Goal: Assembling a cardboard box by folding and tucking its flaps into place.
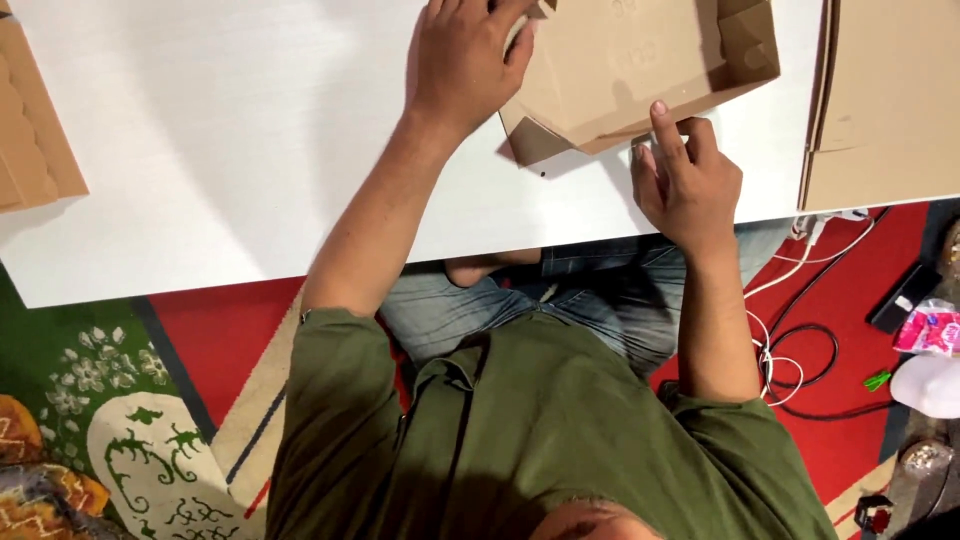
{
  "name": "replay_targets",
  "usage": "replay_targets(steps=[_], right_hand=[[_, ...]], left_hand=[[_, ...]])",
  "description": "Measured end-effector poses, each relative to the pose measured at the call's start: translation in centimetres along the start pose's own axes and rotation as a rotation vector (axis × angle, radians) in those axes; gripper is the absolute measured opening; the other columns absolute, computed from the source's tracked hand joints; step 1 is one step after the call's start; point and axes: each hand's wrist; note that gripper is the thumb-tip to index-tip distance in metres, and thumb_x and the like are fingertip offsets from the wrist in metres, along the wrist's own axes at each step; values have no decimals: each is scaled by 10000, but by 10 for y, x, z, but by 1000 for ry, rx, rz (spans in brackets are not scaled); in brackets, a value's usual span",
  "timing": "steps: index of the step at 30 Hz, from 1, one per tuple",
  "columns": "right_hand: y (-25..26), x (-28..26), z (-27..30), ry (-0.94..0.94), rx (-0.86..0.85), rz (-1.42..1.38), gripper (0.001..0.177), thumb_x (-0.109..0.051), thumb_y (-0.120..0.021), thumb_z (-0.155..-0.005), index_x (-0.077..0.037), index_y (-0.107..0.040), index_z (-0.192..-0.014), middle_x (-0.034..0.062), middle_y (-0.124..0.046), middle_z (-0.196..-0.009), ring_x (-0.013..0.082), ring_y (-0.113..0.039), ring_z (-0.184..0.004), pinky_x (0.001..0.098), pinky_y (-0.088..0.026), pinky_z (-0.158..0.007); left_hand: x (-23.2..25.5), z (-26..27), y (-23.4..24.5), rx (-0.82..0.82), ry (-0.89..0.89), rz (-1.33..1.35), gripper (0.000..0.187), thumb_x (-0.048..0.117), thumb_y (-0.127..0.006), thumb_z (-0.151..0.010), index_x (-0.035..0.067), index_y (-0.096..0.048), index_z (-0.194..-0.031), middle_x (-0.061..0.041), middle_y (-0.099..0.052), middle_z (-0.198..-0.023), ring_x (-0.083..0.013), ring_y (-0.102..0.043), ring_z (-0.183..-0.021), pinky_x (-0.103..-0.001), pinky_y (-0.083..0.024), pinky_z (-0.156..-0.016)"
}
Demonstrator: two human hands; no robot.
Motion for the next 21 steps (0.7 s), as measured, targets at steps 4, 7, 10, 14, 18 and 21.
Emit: replay_targets(steps=[4, 7, 10, 14, 18, 21], right_hand=[[2, -2, -3, -11, -4, -26, 557, -98, -736, -1100, -136, -474, -1590, 111, -562, -1059, 191, -441, -608, 312, -375, -488], [1, -2, -2, -5, 5, -29, 559, -102, -744, -1096, -134, -479, -1586, 105, -575, -1058, 186, -463, -617, 311, -376, -486], [1, -2, -3, 4, 3, -14, 527, -110, -733, -1108, -140, -499, -1580, 109, -550, -1037, 191, -429, -614, 305, -368, -493], [2, -3, -4, -4, 7, -32, 551, -83, -750, -1081, -129, -501, -1571, 99, -549, -1036, 187, -448, -613, 314, -372, -487], [3, -5, -5, -10, 3, -45, 599, -100, -737, -1102, -143, -428, -1613, 109, -596, -1120, 193, -502, -652, 325, -407, -506], [3, -5, -5, -11, 3, -36, 587, -103, -726, -1093, -132, -436, -1602, 128, -613, -1155, 208, -522, -659, 329, -405, -495]], left_hand=[[3, -1, 10, -120, -79, 245, 150, 194, -740, -955, 62, -753, -1023, -34, -585, -959, -254, -586, -870, -404, -462, -776], [3, 1, 7, -145, -53, 224, 156, 254, -789, -940, 105, -761, -979, -15, -605, -936, -233, -599, -822, -374, -447, -726], [1, 0, 3, 10, -30, 190, 124, 160, -755, -923, 151, -707, -809, 33, -633, -841, -200, -580, -794, -356, -478, -677], [6, 2, 7, -181, -137, 321, 168, 182, -740, -990, 104, -726, -843, 8, -594, -897, -195, -565, -803, -378, -452, -738], [6, 6, 3, -276, -223, 350, 163, 264, -743, -996, 137, -753, -893, 29, -617, -938, -190, -558, -866, -356, -388, -765], [7, 9, -5, -279, -277, 373, 209, 266, -784, -973, 137, -715, -823, 29, -586, -888, -176, -569, -822, -346, -386, -730]])
Point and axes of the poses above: each hand's wrist, its own z-axis away from the middle knuckle, its own y-axis out of the back of the hand, x = y × z
